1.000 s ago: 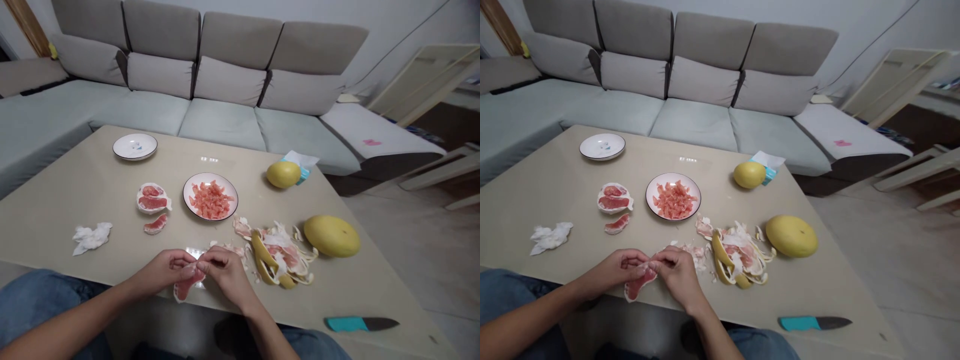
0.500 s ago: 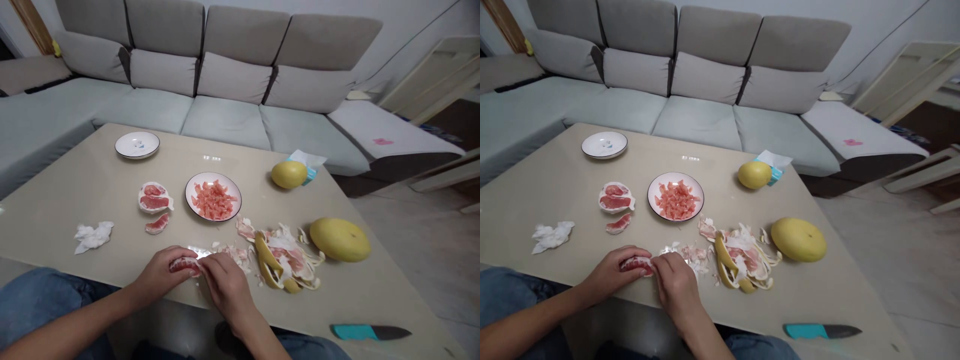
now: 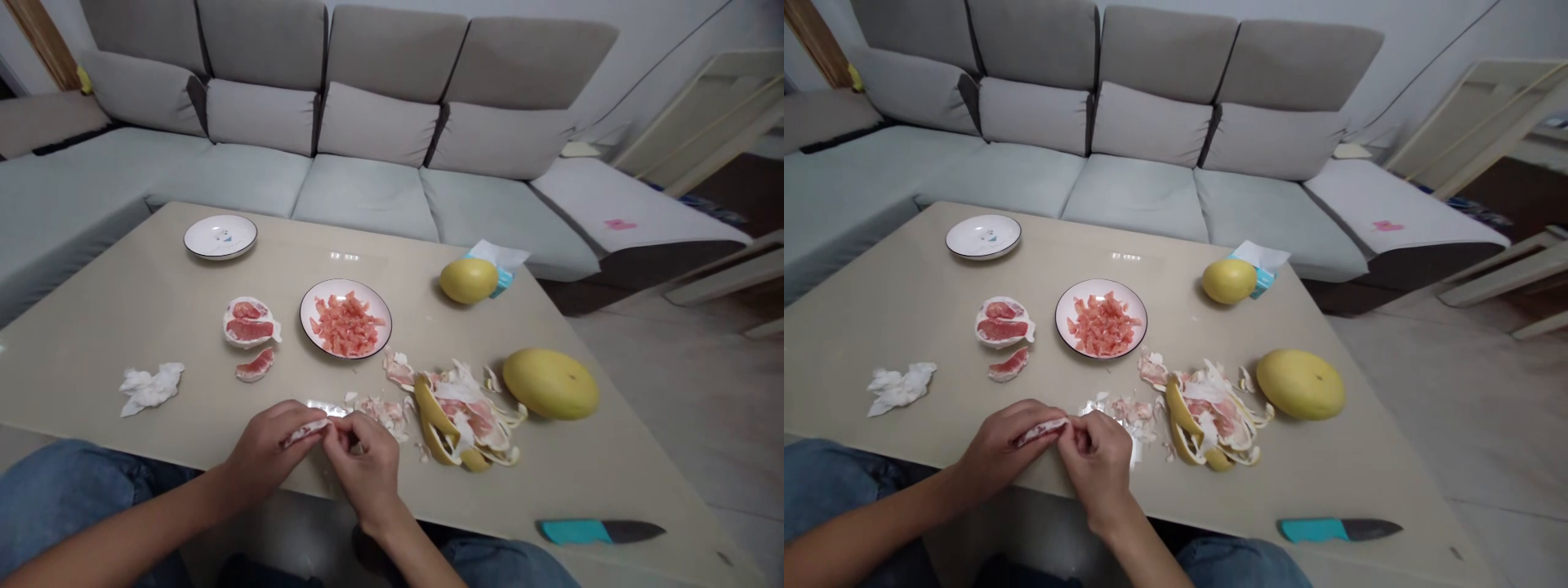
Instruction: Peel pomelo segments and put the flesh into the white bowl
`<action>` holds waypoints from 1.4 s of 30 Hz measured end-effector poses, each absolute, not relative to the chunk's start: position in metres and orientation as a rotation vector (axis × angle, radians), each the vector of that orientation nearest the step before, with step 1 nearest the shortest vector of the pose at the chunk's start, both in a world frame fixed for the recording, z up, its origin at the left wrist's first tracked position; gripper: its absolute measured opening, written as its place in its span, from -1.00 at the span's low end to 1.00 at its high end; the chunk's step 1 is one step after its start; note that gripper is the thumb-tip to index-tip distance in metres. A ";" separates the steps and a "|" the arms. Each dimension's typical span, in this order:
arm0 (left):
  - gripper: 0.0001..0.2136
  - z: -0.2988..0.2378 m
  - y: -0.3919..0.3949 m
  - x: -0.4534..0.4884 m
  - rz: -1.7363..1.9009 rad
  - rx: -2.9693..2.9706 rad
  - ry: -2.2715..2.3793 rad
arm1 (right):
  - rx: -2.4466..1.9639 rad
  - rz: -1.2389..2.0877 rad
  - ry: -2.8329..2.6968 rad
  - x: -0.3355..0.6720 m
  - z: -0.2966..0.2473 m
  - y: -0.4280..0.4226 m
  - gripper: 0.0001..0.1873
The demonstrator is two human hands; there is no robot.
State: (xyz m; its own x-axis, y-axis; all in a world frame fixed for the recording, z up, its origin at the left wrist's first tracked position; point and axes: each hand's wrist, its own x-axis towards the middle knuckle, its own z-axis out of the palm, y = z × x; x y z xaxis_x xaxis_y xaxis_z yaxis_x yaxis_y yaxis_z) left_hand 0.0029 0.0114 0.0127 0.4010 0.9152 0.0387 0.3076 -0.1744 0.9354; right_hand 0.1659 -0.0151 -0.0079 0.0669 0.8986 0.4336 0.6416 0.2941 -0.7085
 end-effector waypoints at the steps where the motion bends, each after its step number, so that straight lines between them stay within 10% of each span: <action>1: -0.80 0.013 0.011 0.003 0.806 1.645 1.103 | -1.411 0.330 -1.646 0.166 -0.007 -0.016 -0.79; 10: -0.68 0.011 0.013 -0.003 0.573 0.836 0.903 | -1.080 -0.048 -2.069 0.183 0.001 -0.031 -0.84; 19: -0.62 0.021 0.028 -0.011 0.486 0.755 0.940 | -1.315 1.299 -1.479 0.197 0.013 -0.002 -0.67; 42: -0.71 0.003 -0.001 0.010 0.746 0.923 0.999 | -1.440 0.857 -1.816 0.167 -0.010 -0.027 -0.70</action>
